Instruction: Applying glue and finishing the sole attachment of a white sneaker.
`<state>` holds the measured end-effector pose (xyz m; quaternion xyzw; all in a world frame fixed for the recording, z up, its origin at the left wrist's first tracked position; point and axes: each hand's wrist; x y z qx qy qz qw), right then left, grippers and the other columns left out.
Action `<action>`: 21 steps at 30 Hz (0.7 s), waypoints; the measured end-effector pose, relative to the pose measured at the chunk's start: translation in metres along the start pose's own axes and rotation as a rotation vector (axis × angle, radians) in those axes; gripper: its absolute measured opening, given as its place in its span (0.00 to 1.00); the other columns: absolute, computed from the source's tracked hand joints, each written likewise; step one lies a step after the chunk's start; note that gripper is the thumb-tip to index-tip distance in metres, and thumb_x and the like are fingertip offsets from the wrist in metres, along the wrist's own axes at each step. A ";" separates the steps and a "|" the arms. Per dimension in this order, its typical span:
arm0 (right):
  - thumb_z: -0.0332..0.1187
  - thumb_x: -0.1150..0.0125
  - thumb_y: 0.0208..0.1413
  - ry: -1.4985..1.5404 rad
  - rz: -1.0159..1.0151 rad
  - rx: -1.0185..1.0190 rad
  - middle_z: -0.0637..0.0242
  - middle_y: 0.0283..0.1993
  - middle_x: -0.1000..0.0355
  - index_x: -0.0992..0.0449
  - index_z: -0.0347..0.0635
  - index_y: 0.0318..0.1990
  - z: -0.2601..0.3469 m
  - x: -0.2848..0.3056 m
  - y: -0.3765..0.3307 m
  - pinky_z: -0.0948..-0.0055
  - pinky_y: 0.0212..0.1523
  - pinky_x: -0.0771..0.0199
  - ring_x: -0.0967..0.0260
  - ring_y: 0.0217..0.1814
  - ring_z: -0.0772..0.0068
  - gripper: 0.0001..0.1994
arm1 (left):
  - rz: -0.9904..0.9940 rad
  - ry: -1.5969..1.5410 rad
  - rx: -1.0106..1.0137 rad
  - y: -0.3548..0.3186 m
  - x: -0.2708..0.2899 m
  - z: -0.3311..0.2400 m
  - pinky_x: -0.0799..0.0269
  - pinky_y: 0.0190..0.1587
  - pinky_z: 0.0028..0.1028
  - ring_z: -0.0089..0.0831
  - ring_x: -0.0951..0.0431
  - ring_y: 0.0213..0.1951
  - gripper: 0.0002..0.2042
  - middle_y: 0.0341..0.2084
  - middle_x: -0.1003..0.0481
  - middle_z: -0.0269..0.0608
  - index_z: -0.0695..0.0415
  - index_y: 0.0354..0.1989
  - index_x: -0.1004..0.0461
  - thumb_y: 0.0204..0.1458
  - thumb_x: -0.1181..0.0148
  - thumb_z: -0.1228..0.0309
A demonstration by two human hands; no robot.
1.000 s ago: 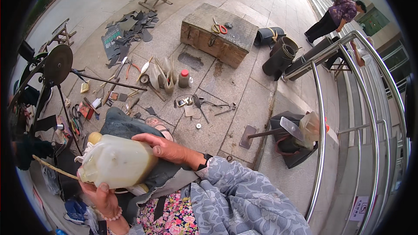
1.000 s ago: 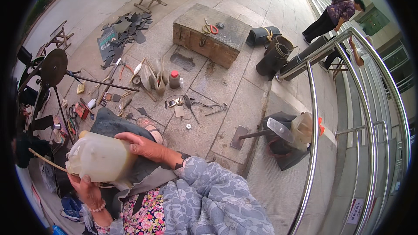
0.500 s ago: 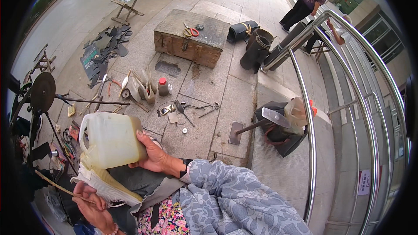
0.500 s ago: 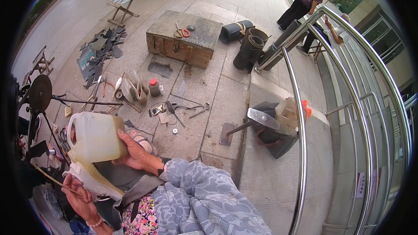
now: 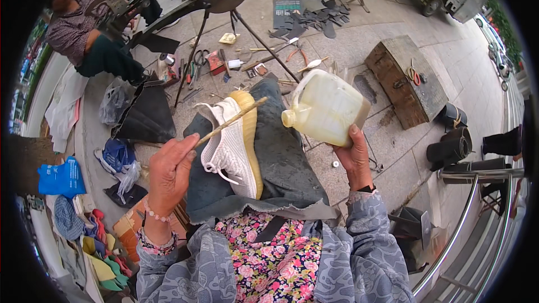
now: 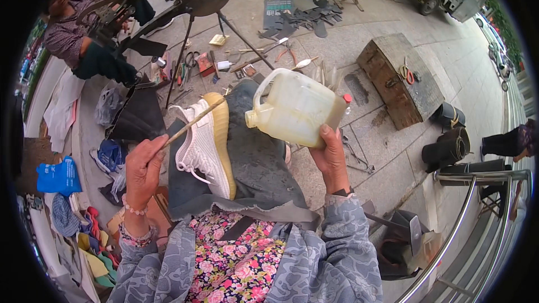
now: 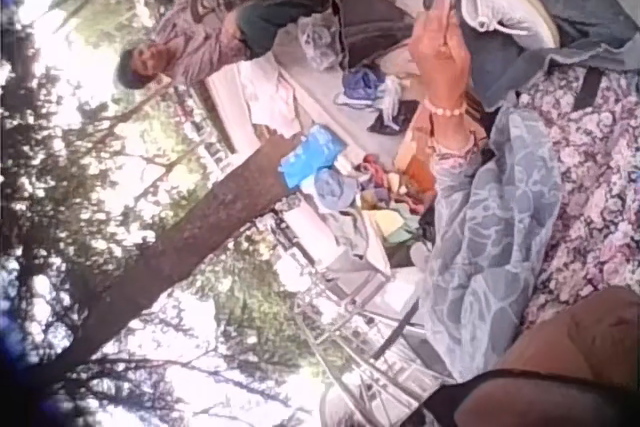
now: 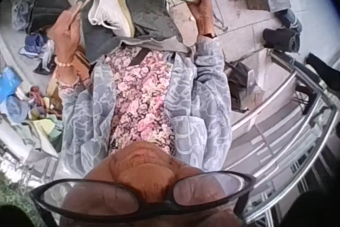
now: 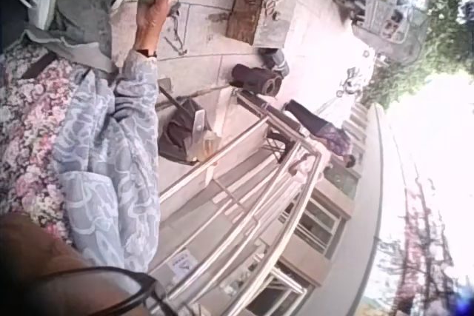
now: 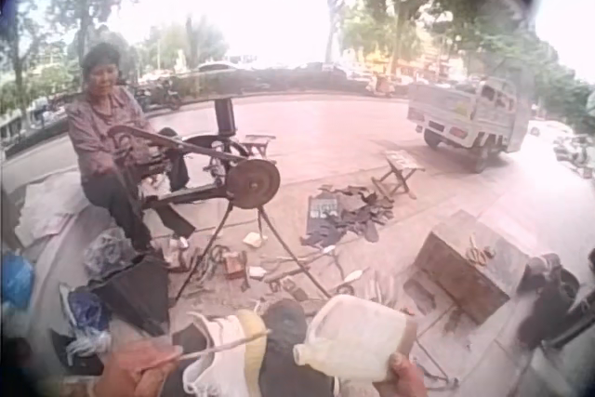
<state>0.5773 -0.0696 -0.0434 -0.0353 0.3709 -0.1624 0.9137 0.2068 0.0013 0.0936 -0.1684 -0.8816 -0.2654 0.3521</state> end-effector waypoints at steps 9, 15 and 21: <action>0.44 0.33 0.48 0.046 -0.005 -0.060 0.61 0.61 0.36 0.41 0.44 0.62 -0.020 0.010 -0.017 0.53 0.54 0.30 0.36 0.61 0.57 0.35 | 0.066 0.008 0.153 -0.061 -0.004 0.011 0.31 0.29 0.33 0.43 0.26 0.26 0.12 0.26 0.29 0.47 0.64 0.42 0.26 0.48 0.44 0.79; 0.47 0.33 0.46 0.071 -0.008 -0.143 0.62 0.63 0.39 0.42 0.46 0.64 -0.026 0.013 -0.011 0.48 0.56 0.34 0.41 0.64 0.55 0.38 | 0.083 -0.025 0.174 -0.087 -0.009 0.013 0.30 0.28 0.35 0.42 0.26 0.26 0.12 0.26 0.30 0.42 0.60 0.42 0.26 0.48 0.43 0.75; 0.51 0.30 0.45 0.168 0.101 -0.203 0.63 0.67 0.42 0.41 0.46 0.64 -0.024 0.010 0.010 0.48 0.61 0.40 0.45 0.67 0.55 0.41 | 0.036 -0.040 0.226 -0.110 -0.020 0.017 0.31 0.27 0.35 0.40 0.26 0.27 0.09 0.25 0.31 0.41 0.59 0.41 0.27 0.50 0.43 0.74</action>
Point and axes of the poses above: each hand's wrist, its own y-axis towards the middle knuckle, its own x-axis out of the back of the hand, z = x × y
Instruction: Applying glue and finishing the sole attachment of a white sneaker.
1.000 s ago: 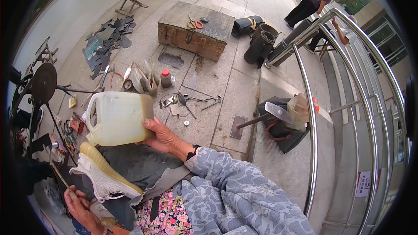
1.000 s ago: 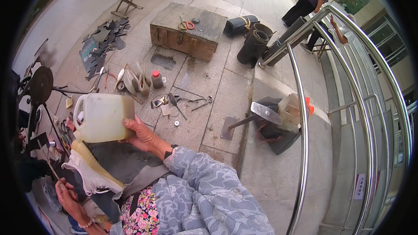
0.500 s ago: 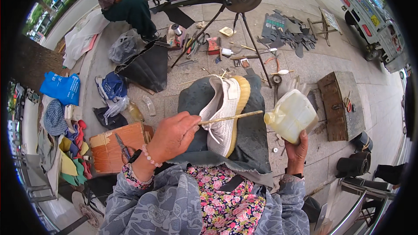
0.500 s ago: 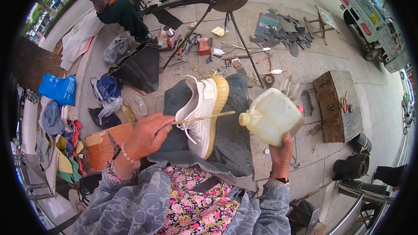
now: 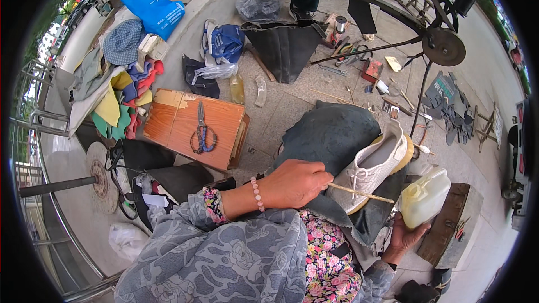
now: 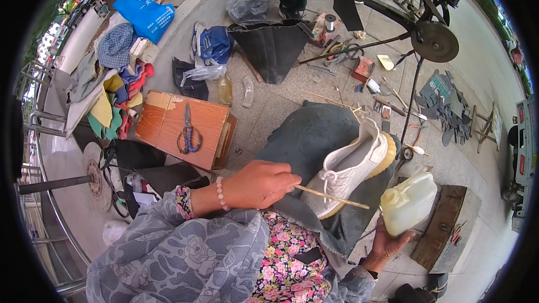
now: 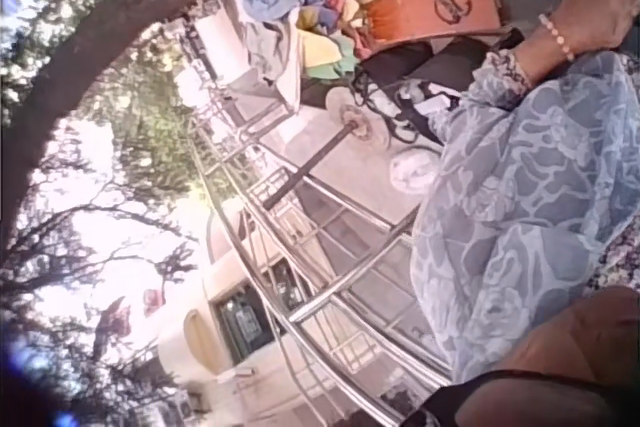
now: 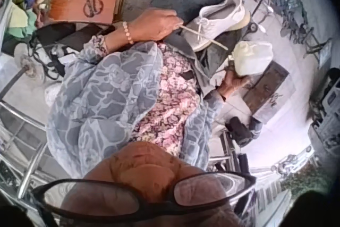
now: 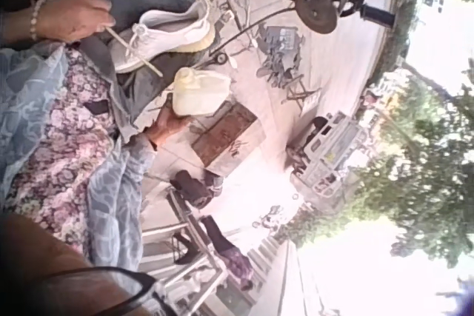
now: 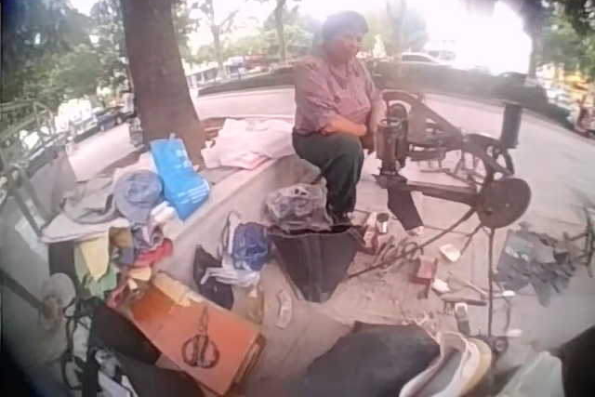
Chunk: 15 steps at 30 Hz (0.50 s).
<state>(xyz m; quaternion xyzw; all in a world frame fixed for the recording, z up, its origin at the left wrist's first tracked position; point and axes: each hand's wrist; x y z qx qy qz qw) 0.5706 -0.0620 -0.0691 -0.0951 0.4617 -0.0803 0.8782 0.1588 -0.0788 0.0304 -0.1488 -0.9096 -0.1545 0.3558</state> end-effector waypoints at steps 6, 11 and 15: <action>0.44 0.32 0.49 -0.273 0.020 0.017 0.57 0.65 0.41 0.45 0.43 0.66 0.006 -0.023 0.022 0.47 0.53 0.27 0.39 0.62 0.52 0.38 | -0.064 -0.009 0.014 -0.016 0.005 0.005 0.32 0.28 0.35 0.39 0.26 0.29 0.12 0.25 0.33 0.40 0.59 0.41 0.27 0.46 0.43 0.74; 0.44 0.33 0.50 -0.295 0.056 0.008 0.56 0.64 0.41 0.45 0.42 0.65 0.014 -0.028 0.049 0.51 0.53 0.30 0.39 0.62 0.54 0.38 | -0.204 0.032 0.083 -0.025 0.006 -0.001 0.32 0.28 0.36 0.41 0.27 0.28 0.08 0.26 0.34 0.41 0.59 0.36 0.29 0.46 0.42 0.73; 0.43 0.33 0.50 -0.267 0.068 0.030 0.59 0.62 0.39 0.39 0.46 0.62 0.017 -0.049 0.057 0.53 0.51 0.30 0.39 0.60 0.55 0.33 | -0.265 -0.028 0.078 -0.026 -0.006 -0.004 0.31 0.29 0.38 0.43 0.27 0.28 0.07 0.26 0.34 0.42 0.59 0.32 0.31 0.46 0.42 0.72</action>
Point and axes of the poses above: each hand's wrist, its own y-axis towards the middle knuckle, its own x-axis out of the back of the hand, z = x × y
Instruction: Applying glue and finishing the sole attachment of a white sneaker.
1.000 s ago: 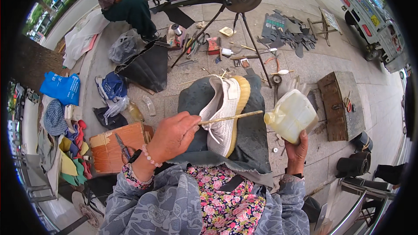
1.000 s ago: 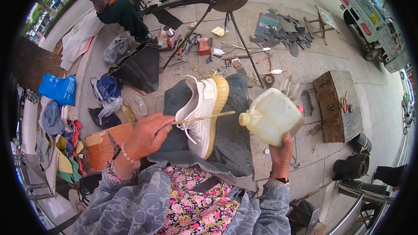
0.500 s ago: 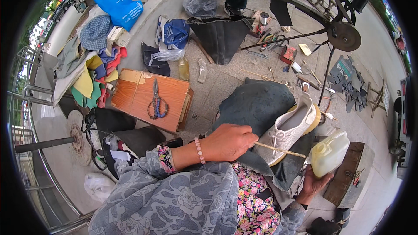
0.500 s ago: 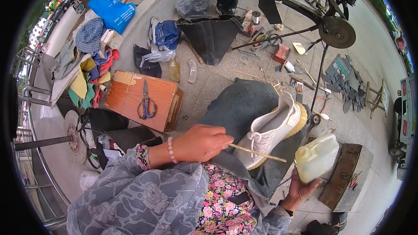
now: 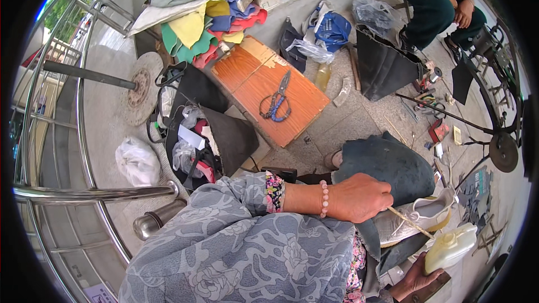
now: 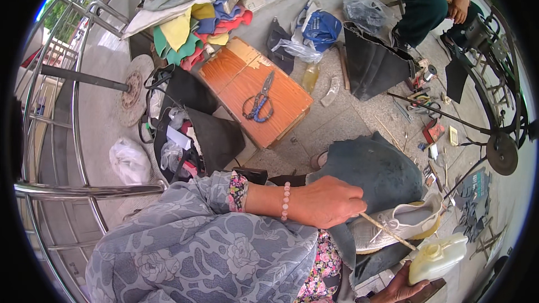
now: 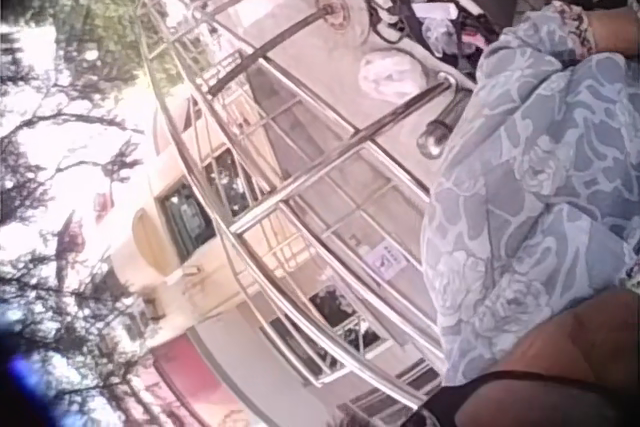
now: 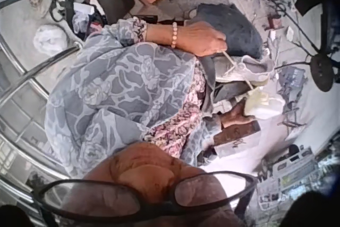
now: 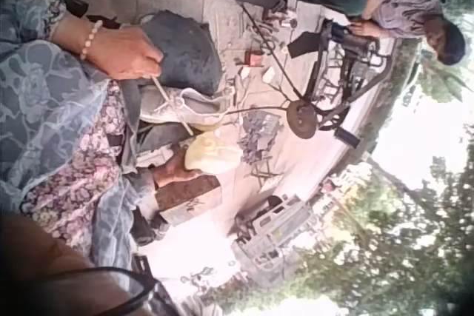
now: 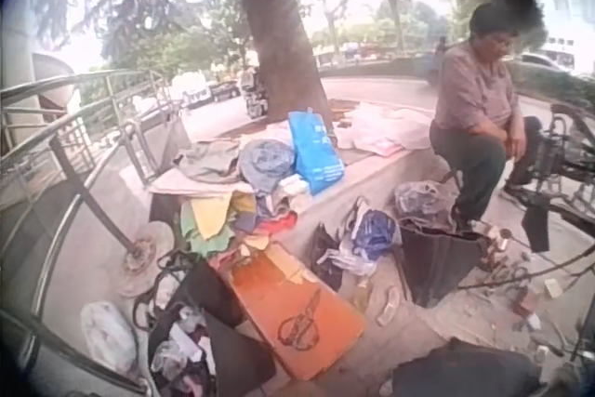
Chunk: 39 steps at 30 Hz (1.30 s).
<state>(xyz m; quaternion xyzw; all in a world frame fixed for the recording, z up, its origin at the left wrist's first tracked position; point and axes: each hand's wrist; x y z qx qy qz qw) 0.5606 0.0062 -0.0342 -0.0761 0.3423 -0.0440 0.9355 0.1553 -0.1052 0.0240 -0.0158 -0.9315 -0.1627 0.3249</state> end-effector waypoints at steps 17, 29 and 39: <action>0.45 0.32 0.39 -0.080 0.070 -0.075 0.46 0.63 0.40 0.37 0.36 0.61 -0.002 -0.094 0.025 0.37 0.61 0.43 0.47 0.66 0.39 0.40 | -0.283 0.112 0.042 -0.015 0.041 -0.003 0.32 0.27 0.38 0.43 0.27 0.26 0.06 0.24 0.33 0.43 0.60 0.28 0.34 0.49 0.45 0.71; 0.42 0.40 0.55 -0.067 0.054 -0.089 0.56 0.61 0.36 0.38 0.41 0.62 0.023 -0.063 0.061 0.50 0.57 0.34 0.39 0.62 0.52 0.29 | -0.309 0.205 -0.031 0.006 0.071 -0.012 0.33 0.27 0.38 0.43 0.28 0.27 0.03 0.24 0.34 0.42 0.55 0.31 0.30 0.48 0.45 0.73; 0.43 0.43 0.57 -0.293 0.159 0.040 0.54 0.52 0.29 0.37 0.35 0.58 0.013 -0.091 0.042 0.58 0.38 0.20 0.26 0.48 0.55 0.26 | -0.141 0.185 -0.158 0.052 0.079 -0.006 0.33 0.28 0.32 0.44 0.26 0.26 0.09 0.25 0.29 0.48 0.65 0.38 0.25 0.47 0.43 0.81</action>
Point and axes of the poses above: each hand's wrist, its own y-axis towards the middle knuckle, its own x-axis out of the back of the hand, z = x × y
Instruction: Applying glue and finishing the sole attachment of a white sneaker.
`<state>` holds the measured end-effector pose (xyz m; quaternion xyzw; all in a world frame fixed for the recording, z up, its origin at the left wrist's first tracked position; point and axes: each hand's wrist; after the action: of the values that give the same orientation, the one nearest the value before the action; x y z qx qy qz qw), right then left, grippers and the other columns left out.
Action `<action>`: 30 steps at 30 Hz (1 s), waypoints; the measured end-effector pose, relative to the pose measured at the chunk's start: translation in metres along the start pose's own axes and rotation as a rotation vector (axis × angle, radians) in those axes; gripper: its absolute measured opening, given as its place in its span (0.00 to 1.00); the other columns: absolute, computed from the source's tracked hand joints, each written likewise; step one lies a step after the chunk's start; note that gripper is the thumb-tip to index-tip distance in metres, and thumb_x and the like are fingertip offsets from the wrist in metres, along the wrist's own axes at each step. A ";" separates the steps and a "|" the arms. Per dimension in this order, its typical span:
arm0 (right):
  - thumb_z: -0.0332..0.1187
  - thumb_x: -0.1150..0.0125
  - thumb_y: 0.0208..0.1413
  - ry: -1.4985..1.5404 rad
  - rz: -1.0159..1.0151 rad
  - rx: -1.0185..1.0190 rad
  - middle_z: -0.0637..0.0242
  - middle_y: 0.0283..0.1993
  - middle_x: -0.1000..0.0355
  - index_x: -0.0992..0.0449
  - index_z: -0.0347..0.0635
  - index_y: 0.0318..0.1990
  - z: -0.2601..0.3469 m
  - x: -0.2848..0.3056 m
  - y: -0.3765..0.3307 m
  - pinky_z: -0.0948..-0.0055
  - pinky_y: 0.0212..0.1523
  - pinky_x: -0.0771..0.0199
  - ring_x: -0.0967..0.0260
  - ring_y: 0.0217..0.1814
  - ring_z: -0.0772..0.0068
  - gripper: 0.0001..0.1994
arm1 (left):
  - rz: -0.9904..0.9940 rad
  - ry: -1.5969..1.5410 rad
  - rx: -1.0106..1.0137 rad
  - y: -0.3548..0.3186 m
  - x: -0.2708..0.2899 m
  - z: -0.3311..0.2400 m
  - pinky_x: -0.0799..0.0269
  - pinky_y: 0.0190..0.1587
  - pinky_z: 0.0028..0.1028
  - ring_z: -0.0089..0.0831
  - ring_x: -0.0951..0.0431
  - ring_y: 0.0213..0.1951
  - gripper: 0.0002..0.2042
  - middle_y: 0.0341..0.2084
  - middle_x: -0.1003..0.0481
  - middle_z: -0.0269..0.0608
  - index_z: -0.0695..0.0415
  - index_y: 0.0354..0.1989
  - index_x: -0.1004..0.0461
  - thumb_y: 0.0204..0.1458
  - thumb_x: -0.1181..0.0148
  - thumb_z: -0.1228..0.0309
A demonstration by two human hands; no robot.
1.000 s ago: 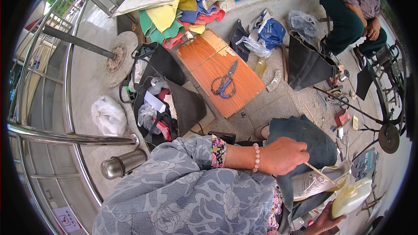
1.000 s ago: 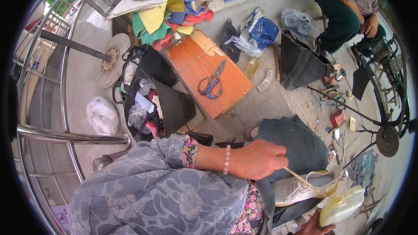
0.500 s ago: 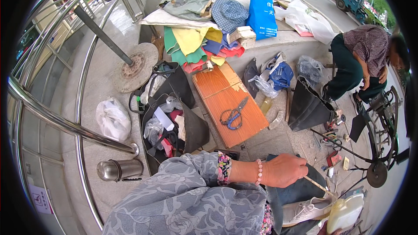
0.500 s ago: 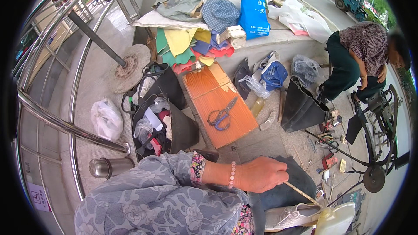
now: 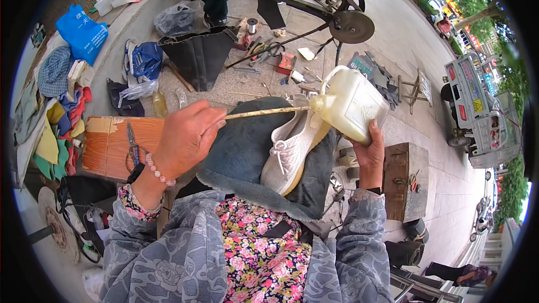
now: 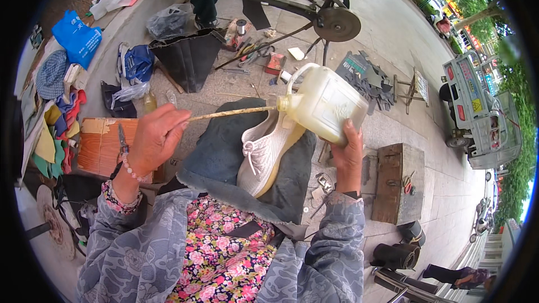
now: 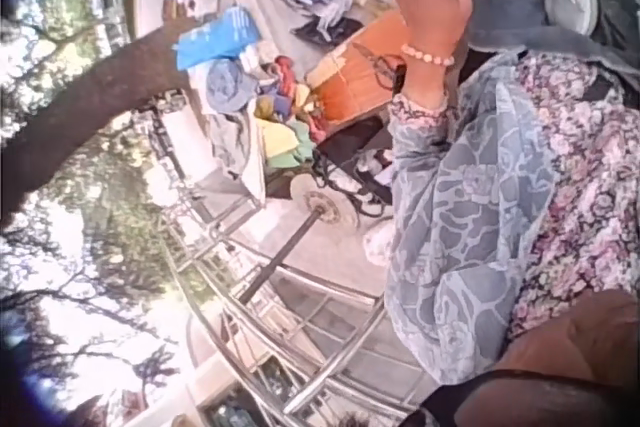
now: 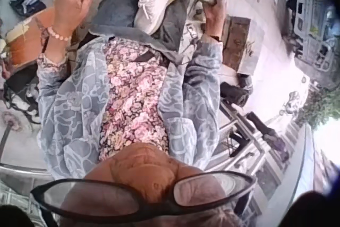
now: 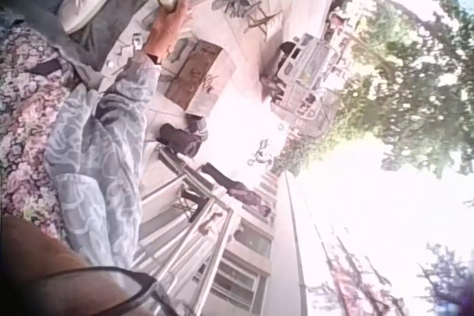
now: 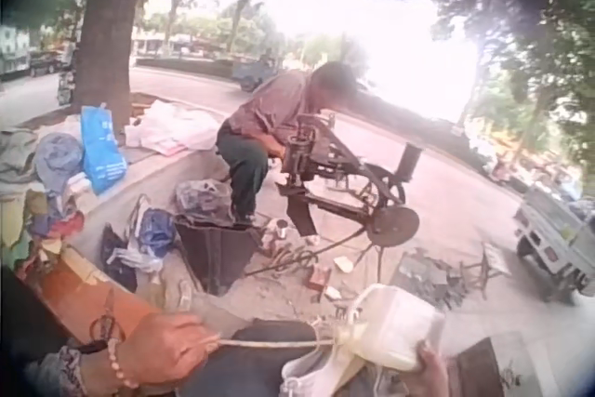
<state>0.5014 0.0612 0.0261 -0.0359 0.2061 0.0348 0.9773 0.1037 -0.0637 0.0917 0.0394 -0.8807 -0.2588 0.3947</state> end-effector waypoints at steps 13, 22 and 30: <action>0.43 0.36 0.53 -0.101 0.030 0.017 0.60 0.54 0.32 0.39 0.35 0.59 0.038 -0.012 -0.013 0.66 0.56 0.32 0.32 0.55 0.67 0.31 | 0.050 -0.052 -0.075 0.031 -0.042 -0.015 0.32 0.28 0.36 0.44 0.26 0.27 0.07 0.25 0.30 0.44 0.60 0.36 0.25 0.47 0.41 0.79; 0.52 0.37 0.51 -0.207 0.116 -0.024 0.59 0.51 0.33 0.42 0.36 0.60 0.054 -0.051 0.002 0.61 0.32 0.19 0.29 0.48 0.65 0.37 | 0.107 -0.014 -0.239 0.064 -0.062 -0.027 0.34 0.28 0.32 0.44 0.29 0.26 0.07 0.25 0.31 0.48 0.65 0.36 0.26 0.46 0.42 0.82; 0.50 0.36 0.49 -0.322 0.103 -0.110 0.57 0.48 0.31 0.39 0.36 0.58 0.075 -0.074 0.011 0.60 0.32 0.20 0.27 0.44 0.63 0.35 | 0.123 0.010 -0.314 0.081 -0.055 -0.028 0.33 0.26 0.30 0.40 0.28 0.23 0.06 0.23 0.29 0.45 0.64 0.31 0.25 0.44 0.41 0.80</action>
<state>0.4626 0.0741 0.1239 -0.0729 0.0462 0.1013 0.9911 0.1722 0.0092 0.1089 -0.0756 -0.8283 -0.3681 0.4156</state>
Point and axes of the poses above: each hand's wrist, its own y-axis towards the middle knuckle, its own x-axis out of the back of the hand, z = x × y
